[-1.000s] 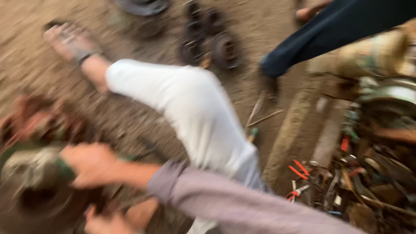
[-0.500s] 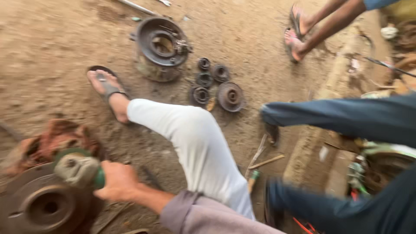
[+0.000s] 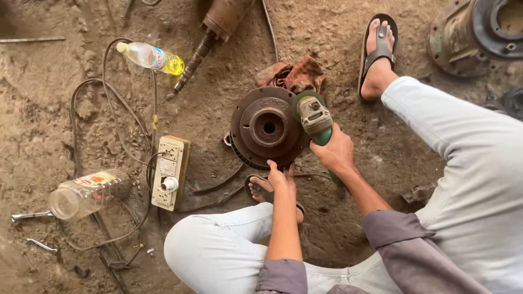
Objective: The person sits on the ground and uses an angle grinder to clean rust and debris from a circular metal part. They hold the part steady with one hand while operating the grinder with the other, rotating the part to access different areas.
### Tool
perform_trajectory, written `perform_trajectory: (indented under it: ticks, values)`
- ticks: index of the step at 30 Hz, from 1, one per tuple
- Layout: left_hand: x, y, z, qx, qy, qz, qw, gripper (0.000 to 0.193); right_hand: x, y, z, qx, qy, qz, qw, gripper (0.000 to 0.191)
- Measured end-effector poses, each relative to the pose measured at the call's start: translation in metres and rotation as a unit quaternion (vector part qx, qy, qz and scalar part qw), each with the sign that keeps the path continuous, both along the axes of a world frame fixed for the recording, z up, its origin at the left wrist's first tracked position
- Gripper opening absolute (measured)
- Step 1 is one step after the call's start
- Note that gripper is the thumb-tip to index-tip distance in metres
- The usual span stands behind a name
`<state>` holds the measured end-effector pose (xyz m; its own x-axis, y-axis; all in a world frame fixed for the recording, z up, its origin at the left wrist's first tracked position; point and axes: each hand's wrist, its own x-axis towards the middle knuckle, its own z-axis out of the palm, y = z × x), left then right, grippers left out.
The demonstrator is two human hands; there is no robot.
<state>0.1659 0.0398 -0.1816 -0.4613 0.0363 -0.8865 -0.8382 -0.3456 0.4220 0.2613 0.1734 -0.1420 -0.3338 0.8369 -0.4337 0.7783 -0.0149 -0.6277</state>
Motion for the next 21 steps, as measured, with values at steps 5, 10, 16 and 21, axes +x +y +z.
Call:
perform_trajectory:
  ticks: [5, 10, 16, 21]
  values:
    - [0.013, 0.008, 0.009, -0.01, -0.002, -0.012, 1.0, 0.056, 0.008, 0.003, 0.002, -0.006, 0.004, 0.024, 1.0, 0.055]
    - [0.019, 0.009, 0.004, 0.004, 0.018, -0.026, 1.0, 0.054, 0.005, -0.003, 0.007, -0.021, 0.01, 0.017, 1.0, 0.053]
    - [0.015, 0.004, 0.003, 0.005, 0.005, -0.041, 0.999, 0.056, 0.005, -0.001, -0.001, -0.029, 0.021, 0.005, 0.999, 0.054]
    - [0.019, 0.002, -0.007, 0.01, 0.021, -0.054, 0.998, 0.065, -0.004, -0.002, 0.004, 0.006, 0.011, 0.017, 1.0, 0.05]
